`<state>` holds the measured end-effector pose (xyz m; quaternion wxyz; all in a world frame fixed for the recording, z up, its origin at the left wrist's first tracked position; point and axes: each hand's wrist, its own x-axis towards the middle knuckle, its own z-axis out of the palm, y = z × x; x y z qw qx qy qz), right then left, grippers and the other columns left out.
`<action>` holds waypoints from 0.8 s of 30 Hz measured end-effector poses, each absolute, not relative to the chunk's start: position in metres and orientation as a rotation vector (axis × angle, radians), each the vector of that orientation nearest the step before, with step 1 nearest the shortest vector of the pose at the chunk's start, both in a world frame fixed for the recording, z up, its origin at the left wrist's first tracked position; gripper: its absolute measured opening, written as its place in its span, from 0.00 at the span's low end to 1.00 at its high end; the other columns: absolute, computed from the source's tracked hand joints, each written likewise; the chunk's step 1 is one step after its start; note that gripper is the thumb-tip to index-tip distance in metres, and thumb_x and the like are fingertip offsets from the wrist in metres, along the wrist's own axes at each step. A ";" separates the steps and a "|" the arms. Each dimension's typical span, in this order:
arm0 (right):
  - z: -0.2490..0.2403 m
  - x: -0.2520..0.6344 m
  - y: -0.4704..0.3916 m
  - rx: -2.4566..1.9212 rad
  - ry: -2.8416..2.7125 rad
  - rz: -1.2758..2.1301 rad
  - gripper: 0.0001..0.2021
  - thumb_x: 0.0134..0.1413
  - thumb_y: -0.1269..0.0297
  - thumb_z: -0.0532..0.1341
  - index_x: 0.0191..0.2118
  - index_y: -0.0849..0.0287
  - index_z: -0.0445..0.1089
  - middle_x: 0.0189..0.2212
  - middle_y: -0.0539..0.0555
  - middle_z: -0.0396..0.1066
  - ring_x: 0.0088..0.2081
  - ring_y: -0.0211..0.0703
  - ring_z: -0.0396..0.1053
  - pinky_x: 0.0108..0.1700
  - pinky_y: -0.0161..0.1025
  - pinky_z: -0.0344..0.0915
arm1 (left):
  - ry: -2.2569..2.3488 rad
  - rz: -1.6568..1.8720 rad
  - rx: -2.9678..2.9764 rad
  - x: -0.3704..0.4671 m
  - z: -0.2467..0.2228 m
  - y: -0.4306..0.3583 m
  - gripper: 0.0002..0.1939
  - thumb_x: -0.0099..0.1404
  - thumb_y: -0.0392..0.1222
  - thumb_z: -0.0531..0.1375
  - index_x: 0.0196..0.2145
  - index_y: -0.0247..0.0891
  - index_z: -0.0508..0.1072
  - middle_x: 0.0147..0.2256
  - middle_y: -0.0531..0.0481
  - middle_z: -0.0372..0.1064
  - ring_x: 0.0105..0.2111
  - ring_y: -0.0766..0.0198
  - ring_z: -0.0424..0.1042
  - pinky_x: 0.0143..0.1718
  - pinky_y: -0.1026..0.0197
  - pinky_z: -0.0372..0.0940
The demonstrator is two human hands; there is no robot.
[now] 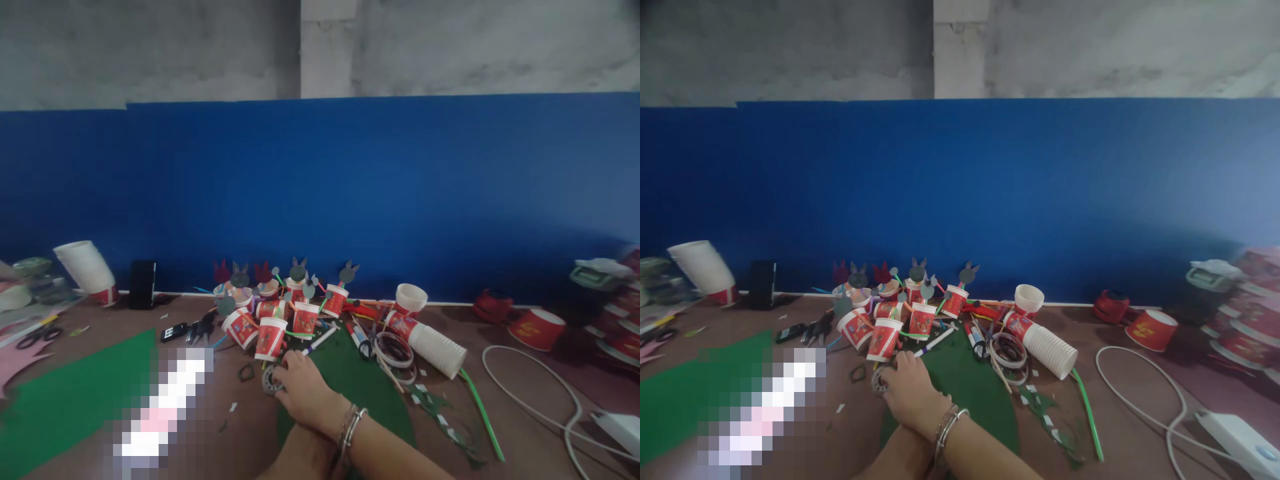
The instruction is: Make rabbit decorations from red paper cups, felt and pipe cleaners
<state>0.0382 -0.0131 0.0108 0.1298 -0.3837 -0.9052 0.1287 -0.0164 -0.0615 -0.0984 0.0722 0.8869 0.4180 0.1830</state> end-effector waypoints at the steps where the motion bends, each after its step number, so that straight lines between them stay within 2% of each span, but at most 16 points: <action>1: 0.012 0.040 -0.011 -1.097 -2.579 0.499 0.09 0.51 0.64 0.60 0.39 0.58 0.70 0.42 0.57 0.66 0.44 0.48 0.63 0.46 0.42 0.59 | 1.253 0.566 2.645 -0.016 -0.095 -0.063 0.27 0.61 0.50 0.54 0.57 0.45 0.59 0.53 0.46 0.67 0.48 0.50 0.68 0.51 0.52 0.62; 3: 0.017 0.051 -0.007 -1.057 -2.425 0.810 0.07 0.51 0.65 0.60 0.37 0.59 0.70 0.37 0.53 0.69 0.40 0.42 0.65 0.44 0.37 0.60 | 1.244 0.579 2.643 -0.017 -0.085 -0.066 0.26 0.60 0.48 0.55 0.56 0.41 0.61 0.52 0.42 0.66 0.49 0.48 0.67 0.52 0.49 0.60; 5: 0.022 0.068 -0.003 -1.055 -2.230 1.094 0.06 0.53 0.65 0.57 0.35 0.60 0.69 0.33 0.51 0.70 0.36 0.39 0.66 0.38 0.33 0.61 | 1.149 0.584 2.687 -0.019 -0.065 -0.073 0.20 0.60 0.43 0.55 0.51 0.40 0.66 0.50 0.41 0.68 0.49 0.48 0.66 0.51 0.48 0.60; 6: 0.024 0.079 -0.003 -1.072 -2.152 1.151 0.06 0.52 0.66 0.57 0.34 0.61 0.69 0.31 0.51 0.70 0.35 0.39 0.66 0.38 0.33 0.61 | 1.056 0.585 2.707 -0.022 -0.052 -0.076 0.15 0.60 0.40 0.55 0.46 0.40 0.69 0.47 0.42 0.71 0.47 0.50 0.69 0.48 0.50 0.62; 8: 0.025 0.099 -0.008 -1.138 -2.064 1.111 0.05 0.51 0.66 0.57 0.32 0.61 0.68 0.31 0.51 0.69 0.34 0.39 0.66 0.36 0.34 0.61 | 1.016 0.627 2.619 -0.030 -0.020 -0.083 0.06 0.57 0.38 0.56 0.31 0.40 0.72 0.29 0.48 0.74 0.31 0.58 0.73 0.35 0.59 0.65; 9: 0.024 0.108 -0.014 -1.187 -2.047 1.034 0.05 0.50 0.65 0.58 0.32 0.61 0.67 0.33 0.52 0.69 0.34 0.39 0.66 0.36 0.34 0.61 | 1.123 0.686 2.510 -0.035 -0.003 -0.085 0.06 0.58 0.38 0.55 0.28 0.40 0.71 0.25 0.49 0.72 0.27 0.61 0.71 0.31 0.62 0.64; 12: 0.017 0.125 -0.041 -1.188 -2.155 0.837 0.07 0.45 0.68 0.60 0.34 0.60 0.66 0.35 0.52 0.67 0.36 0.41 0.64 0.39 0.35 0.60 | 1.415 0.987 2.029 -0.048 0.032 -0.083 0.13 0.64 0.39 0.49 0.25 0.38 0.67 0.21 0.52 0.65 0.23 0.66 0.65 0.25 0.65 0.58; 15: 0.010 0.125 -0.068 -1.171 -2.325 0.780 0.16 0.40 0.71 0.61 0.39 0.59 0.65 0.38 0.53 0.67 0.39 0.42 0.64 0.42 0.37 0.59 | 1.376 1.047 1.707 -0.058 0.032 -0.072 0.08 0.62 0.40 0.52 0.38 0.38 0.67 0.31 0.50 0.67 0.29 0.65 0.66 0.30 0.65 0.61; 18: 0.008 0.124 -0.073 -1.204 -2.354 0.785 0.19 0.40 0.67 0.63 0.43 0.60 0.65 0.41 0.55 0.68 0.42 0.44 0.64 0.44 0.37 0.59 | 1.270 0.763 1.683 -0.065 0.012 -0.066 0.24 0.53 0.39 0.60 0.49 0.40 0.62 0.43 0.48 0.65 0.36 0.63 0.67 0.37 0.62 0.63; 20: 0.011 0.130 -0.060 -1.272 -2.259 0.798 0.15 0.45 0.64 0.61 0.42 0.59 0.67 0.39 0.54 0.70 0.40 0.42 0.66 0.42 0.35 0.60 | 1.188 0.554 1.768 -0.070 0.001 -0.067 0.39 0.41 0.38 0.68 0.52 0.41 0.60 0.47 0.47 0.62 0.44 0.57 0.65 0.44 0.58 0.62; 21: 0.013 0.136 -0.050 -1.359 -2.187 0.767 0.09 0.51 0.64 0.57 0.38 0.59 0.69 0.35 0.53 0.71 0.37 0.41 0.67 0.39 0.34 0.60 | 1.157 0.483 1.840 -0.072 -0.002 -0.069 0.44 0.36 0.39 0.70 0.52 0.41 0.60 0.50 0.46 0.60 0.48 0.54 0.62 0.49 0.56 0.59; 23: 0.019 0.151 -0.027 -1.548 -2.107 0.603 0.12 0.56 0.67 0.50 0.32 0.59 0.71 0.28 0.52 0.72 0.31 0.40 0.68 0.35 0.34 0.60 | 1.153 0.404 1.916 -0.074 -0.003 -0.072 0.48 0.33 0.40 0.71 0.53 0.43 0.59 0.54 0.46 0.54 0.52 0.51 0.58 0.53 0.53 0.56; 24: 0.022 0.158 -0.015 -1.587 -2.095 0.472 0.12 0.55 0.68 0.51 0.33 0.60 0.72 0.31 0.53 0.73 0.34 0.41 0.68 0.37 0.34 0.60 | 1.151 0.384 1.939 -0.074 -0.001 -0.073 0.46 0.34 0.41 0.71 0.52 0.44 0.60 0.54 0.47 0.54 0.52 0.51 0.58 0.53 0.54 0.56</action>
